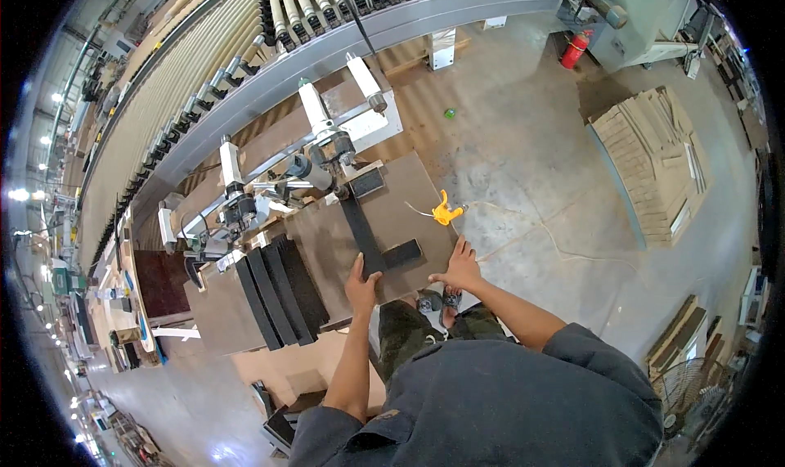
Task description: The person stacks finished wood slats from a workbench onto a cardboard sheet on the floor, handling the slats in small groups.
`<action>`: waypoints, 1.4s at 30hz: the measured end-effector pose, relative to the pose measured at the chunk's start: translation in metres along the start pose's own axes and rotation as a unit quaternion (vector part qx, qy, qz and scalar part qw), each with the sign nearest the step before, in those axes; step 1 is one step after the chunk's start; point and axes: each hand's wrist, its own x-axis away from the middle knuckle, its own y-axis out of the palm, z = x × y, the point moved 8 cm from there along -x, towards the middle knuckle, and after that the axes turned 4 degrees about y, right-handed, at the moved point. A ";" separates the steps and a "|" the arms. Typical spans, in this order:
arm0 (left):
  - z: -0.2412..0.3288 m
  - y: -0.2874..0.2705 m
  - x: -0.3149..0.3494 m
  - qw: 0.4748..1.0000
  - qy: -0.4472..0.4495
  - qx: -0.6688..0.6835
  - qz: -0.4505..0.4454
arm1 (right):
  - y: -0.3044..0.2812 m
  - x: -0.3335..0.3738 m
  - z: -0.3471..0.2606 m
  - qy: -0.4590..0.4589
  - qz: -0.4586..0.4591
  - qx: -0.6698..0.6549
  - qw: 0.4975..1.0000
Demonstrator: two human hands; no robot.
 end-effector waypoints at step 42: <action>0.056 0.012 -0.029 0.913 0.008 -0.402 0.076 | 0.010 0.023 0.007 -0.030 0.027 -0.063 0.997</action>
